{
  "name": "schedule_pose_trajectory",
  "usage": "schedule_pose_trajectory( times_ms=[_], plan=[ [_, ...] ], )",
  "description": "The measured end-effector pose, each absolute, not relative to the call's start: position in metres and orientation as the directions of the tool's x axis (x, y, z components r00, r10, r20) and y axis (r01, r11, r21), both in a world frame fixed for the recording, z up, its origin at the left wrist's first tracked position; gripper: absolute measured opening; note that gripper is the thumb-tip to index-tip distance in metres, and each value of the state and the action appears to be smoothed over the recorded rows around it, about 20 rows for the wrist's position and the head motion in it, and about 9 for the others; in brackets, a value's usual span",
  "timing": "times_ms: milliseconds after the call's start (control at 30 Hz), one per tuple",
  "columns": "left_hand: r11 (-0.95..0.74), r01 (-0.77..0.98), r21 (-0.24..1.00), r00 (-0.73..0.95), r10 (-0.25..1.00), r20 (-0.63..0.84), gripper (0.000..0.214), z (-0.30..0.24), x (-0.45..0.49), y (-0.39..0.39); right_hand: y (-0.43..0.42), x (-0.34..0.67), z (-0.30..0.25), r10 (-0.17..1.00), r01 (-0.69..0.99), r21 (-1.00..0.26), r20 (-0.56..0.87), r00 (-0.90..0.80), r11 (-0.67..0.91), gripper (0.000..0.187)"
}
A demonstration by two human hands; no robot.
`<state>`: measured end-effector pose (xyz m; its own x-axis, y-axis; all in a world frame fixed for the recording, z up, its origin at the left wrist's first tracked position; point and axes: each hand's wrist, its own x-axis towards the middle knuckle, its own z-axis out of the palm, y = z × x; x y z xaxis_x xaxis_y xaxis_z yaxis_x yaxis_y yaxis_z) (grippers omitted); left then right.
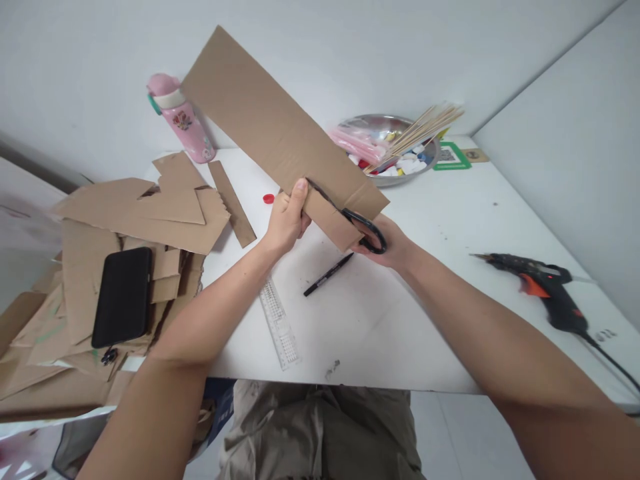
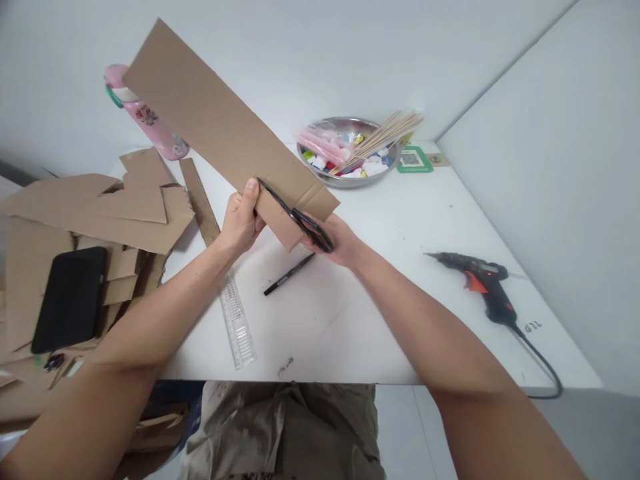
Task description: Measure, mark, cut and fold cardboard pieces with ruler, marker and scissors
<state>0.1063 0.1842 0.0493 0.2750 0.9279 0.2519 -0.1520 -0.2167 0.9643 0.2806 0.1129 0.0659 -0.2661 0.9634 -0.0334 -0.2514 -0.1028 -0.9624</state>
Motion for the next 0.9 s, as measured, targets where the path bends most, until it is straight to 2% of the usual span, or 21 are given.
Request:
schedule_pose_trajectory(
  times_ms=[100, 200, 300, 433, 633, 900],
  plan=[
    [-0.210, -0.148, 0.966, 0.271, 0.931, 0.244, 0.078, 0.051, 0.103, 0.184, 0.109, 0.277, 0.072, 0.946, -0.219, -0.973, -0.001, -0.324, -0.076, 0.073],
    [-0.250, -0.163, 0.954, 0.274, 0.918, 0.287, 0.081, 0.052, 0.101, 0.181, 0.108, 0.278, 0.069, 0.972, -0.253, -0.959, -0.069, -0.225, -0.127, 0.061],
    [-0.342, -0.177, 0.923, 0.345, 0.857, 0.383, 0.086, 0.053, 0.099, 0.180, 0.108, 0.280, 0.062, 0.984, -0.307, -0.936, -0.159, -0.075, -0.175, 0.051],
    [-0.396, -0.183, 0.900, 0.376, 0.818, 0.436, 0.087, 0.050, 0.099, 0.183, 0.108, 0.278, 0.063, 0.980, -0.301, -0.934, -0.164, -0.117, -0.192, 0.048],
    [-0.320, -0.265, 0.910, 0.308, 0.866, 0.394, 0.088, 0.041, 0.107, 0.186, 0.107, 0.273, 0.074, 0.977, -0.259, -0.954, -0.104, -0.188, -0.151, 0.056],
    [-0.298, -0.266, 0.917, 0.339, 0.861, 0.378, 0.090, 0.046, 0.105, 0.181, 0.108, 0.277, 0.078, 0.979, -0.199, -0.976, -0.048, -0.196, -0.087, 0.063]
  ],
)
